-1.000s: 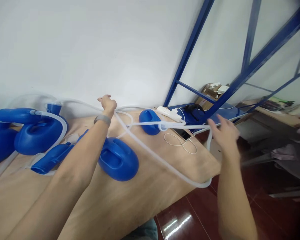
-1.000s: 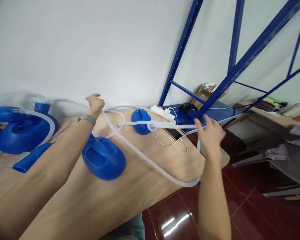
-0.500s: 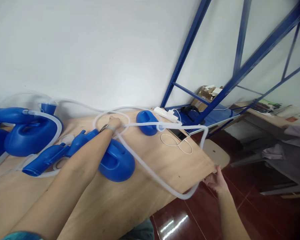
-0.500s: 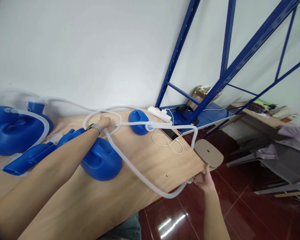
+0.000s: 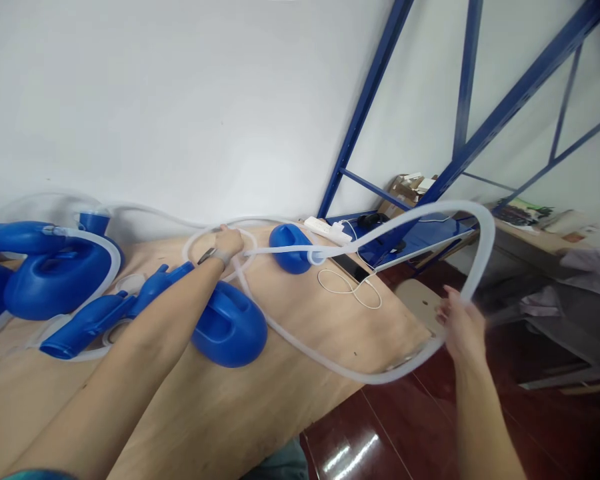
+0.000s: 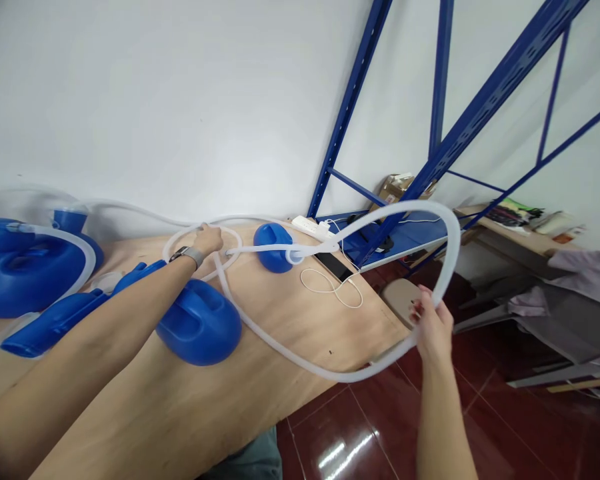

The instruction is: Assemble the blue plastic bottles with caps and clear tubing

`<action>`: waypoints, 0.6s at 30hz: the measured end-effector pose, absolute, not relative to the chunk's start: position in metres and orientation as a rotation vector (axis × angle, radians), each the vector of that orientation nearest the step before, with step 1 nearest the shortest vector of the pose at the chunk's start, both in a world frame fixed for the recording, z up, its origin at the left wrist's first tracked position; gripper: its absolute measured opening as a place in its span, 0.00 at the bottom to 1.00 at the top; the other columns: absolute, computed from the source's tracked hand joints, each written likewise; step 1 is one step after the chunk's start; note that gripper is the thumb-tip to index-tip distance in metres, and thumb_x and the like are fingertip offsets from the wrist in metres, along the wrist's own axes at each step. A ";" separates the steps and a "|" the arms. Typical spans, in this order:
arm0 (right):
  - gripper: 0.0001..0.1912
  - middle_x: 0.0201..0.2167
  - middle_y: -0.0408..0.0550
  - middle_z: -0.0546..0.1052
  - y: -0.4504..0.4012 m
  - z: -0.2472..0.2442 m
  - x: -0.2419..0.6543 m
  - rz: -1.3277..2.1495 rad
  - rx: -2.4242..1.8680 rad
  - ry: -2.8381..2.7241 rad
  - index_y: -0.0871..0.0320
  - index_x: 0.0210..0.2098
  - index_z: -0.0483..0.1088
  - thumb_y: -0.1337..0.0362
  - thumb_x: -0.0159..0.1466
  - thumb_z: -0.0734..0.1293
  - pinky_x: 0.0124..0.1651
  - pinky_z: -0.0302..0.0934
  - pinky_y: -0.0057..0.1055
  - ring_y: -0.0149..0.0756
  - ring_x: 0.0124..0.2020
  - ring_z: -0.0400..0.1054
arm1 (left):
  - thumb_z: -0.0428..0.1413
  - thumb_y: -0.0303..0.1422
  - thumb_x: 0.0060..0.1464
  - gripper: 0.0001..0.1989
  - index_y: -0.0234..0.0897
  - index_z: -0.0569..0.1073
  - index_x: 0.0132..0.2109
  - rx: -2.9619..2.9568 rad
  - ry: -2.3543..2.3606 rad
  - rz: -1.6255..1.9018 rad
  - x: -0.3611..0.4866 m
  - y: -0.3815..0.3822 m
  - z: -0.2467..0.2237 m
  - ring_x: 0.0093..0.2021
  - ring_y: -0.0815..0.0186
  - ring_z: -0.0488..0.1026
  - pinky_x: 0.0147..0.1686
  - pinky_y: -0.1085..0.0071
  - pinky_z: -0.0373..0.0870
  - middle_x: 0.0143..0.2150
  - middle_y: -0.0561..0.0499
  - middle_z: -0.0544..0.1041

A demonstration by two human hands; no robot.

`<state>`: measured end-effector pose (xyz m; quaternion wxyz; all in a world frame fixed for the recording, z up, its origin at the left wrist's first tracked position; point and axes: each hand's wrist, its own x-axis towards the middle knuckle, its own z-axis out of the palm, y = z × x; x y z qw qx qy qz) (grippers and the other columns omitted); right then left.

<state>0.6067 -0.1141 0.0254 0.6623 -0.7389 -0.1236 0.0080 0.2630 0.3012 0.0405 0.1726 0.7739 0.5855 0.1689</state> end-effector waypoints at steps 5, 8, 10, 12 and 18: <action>0.36 0.47 0.50 0.73 -0.007 0.028 0.560 -0.097 -1.802 -0.380 0.53 0.69 0.54 0.43 0.67 0.58 0.46 0.73 0.37 0.39 0.43 0.75 | 0.55 0.23 0.60 0.25 0.32 0.70 0.64 2.310 1.607 0.665 0.291 0.293 0.074 0.78 0.31 0.45 0.68 0.27 0.52 0.80 0.24 0.44; 0.45 0.67 0.69 0.61 0.044 0.009 0.535 -0.152 -1.940 -0.419 0.61 0.77 0.33 0.47 0.70 0.57 0.65 0.66 0.46 0.49 0.65 0.66 | 0.51 0.28 0.65 0.25 0.34 0.69 0.68 2.390 1.306 0.771 0.320 0.281 0.092 0.79 0.36 0.45 0.71 0.32 0.51 0.80 0.28 0.48; 0.50 0.71 0.76 0.54 0.064 -0.004 0.523 -0.149 -2.063 -0.436 0.67 0.77 0.27 0.46 0.71 0.56 0.73 0.55 0.52 0.57 0.73 0.55 | 0.49 0.34 0.69 0.21 0.38 0.76 0.63 2.436 1.102 0.699 0.339 0.271 0.097 0.75 0.44 0.58 0.72 0.45 0.58 0.74 0.34 0.65; 0.53 0.73 0.81 0.51 0.072 -0.015 0.514 -0.097 -2.189 -0.450 0.72 0.77 0.23 0.45 0.71 0.56 0.74 0.48 0.59 0.66 0.76 0.48 | 0.51 0.39 0.70 0.18 0.39 0.81 0.56 2.452 0.935 0.571 0.355 0.261 0.094 0.67 0.50 0.70 0.70 0.56 0.63 0.64 0.39 0.77; 0.57 0.78 0.80 0.39 0.049 -0.036 0.506 0.172 -2.469 -0.566 0.75 0.78 0.36 0.39 0.67 0.60 0.76 0.37 0.64 0.70 0.81 0.29 | 0.60 0.43 0.67 0.19 0.36 0.79 0.58 2.366 0.772 0.308 0.375 0.248 0.071 0.59 0.54 0.78 0.62 0.61 0.72 0.60 0.43 0.81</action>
